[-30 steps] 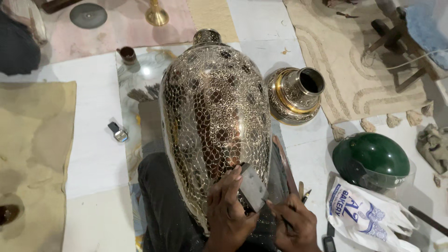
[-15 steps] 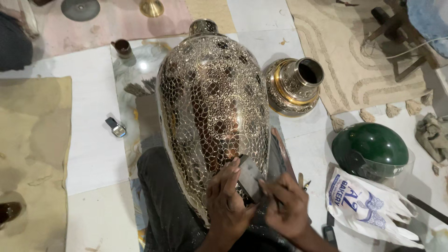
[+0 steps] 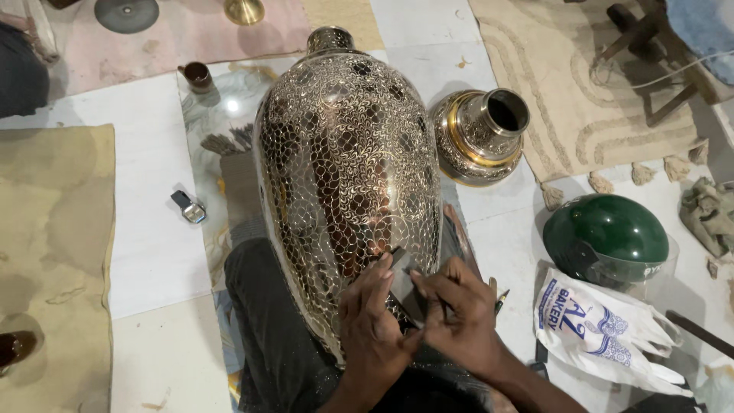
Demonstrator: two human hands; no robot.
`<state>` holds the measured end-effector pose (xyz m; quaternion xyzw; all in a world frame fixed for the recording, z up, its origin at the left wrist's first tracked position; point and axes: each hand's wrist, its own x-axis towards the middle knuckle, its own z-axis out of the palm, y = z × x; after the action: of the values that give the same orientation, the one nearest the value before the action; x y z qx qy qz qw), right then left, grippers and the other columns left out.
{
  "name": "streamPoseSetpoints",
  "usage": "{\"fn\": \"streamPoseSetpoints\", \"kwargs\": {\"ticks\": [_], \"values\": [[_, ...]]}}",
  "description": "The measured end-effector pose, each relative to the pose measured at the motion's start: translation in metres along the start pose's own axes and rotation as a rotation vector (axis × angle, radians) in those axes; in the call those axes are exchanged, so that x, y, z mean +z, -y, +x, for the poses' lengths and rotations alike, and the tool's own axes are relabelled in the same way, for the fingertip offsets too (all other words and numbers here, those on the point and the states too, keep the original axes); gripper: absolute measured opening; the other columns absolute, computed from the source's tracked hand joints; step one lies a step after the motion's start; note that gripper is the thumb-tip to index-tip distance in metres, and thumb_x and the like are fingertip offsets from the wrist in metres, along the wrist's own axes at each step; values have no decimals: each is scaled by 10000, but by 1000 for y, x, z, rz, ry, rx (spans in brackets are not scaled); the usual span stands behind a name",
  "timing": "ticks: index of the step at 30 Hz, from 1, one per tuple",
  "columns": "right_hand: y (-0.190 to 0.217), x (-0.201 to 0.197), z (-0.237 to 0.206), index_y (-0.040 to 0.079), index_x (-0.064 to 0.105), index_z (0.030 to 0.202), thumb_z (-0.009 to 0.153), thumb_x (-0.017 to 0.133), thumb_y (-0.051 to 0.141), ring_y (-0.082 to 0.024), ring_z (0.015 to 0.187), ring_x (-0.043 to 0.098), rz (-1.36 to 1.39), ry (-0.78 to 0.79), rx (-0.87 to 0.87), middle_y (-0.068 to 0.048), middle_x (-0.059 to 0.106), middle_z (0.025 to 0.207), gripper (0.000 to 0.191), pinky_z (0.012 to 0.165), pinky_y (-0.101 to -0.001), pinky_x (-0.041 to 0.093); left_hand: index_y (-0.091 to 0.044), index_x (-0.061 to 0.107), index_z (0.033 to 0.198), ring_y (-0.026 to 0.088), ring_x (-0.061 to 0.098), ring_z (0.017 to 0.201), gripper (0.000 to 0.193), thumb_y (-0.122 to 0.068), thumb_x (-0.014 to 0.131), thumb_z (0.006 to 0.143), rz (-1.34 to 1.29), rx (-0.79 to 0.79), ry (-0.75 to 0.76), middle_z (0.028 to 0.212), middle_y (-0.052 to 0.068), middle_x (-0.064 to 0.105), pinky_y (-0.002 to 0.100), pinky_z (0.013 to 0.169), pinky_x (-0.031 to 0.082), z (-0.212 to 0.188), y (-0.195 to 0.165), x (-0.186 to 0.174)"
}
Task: The person sits on the floor holding a large engraved brass vase on their lap and rubs its surface with a small abrasive block, repositioning the vase to work different areas. They then hold a punch against the surface and strike it with a wooden mallet to work the decoration.
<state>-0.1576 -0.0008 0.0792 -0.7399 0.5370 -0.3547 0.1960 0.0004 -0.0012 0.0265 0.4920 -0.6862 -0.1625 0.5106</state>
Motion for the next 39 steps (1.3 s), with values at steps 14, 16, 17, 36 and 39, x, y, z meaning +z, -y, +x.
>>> {"fn": "streamPoseSetpoints", "kwargs": {"ticks": [14,16,17,36,39], "values": [[-17,4,-19,-63,719,920,673,565,-124,-148,648,606,-5,-70,-18,-93,573,761,297,578,-274,514,-97,310,1476,371,541,1369,856,-323,826,832,0,3,5,1496,209,521,526,1118,395,-3,0,4],[-13,3,-20,-45,738,893,700,602,-105,-147,630,615,-43,-123,64,-85,587,744,244,563,-283,505,-92,302,1482,372,536,1376,820,-351,814,895,-10,19,3,1508,206,513,519,1116,391,-3,1,3],[-11,2,-18,-40,756,877,721,654,-85,-151,589,612,-42,-131,155,-80,595,716,193,531,-290,486,-86,299,1482,373,530,1371,831,-380,808,895,-5,17,-3,1508,204,509,516,1110,387,-3,2,3],[-10,3,-5,-73,742,978,633,606,-120,-197,606,581,10,-13,-5,-112,559,719,373,538,-312,474,-109,301,1490,378,546,1359,901,-411,803,807,-5,19,0,1495,232,518,525,1086,396,-6,5,5],[-6,1,-7,-45,734,933,578,582,-76,-173,602,572,-22,-85,-54,-84,574,728,388,535,-298,453,-123,288,1503,339,551,1375,761,-553,704,1032,60,17,-37,1509,178,525,493,1141,418,-5,4,10]]}}
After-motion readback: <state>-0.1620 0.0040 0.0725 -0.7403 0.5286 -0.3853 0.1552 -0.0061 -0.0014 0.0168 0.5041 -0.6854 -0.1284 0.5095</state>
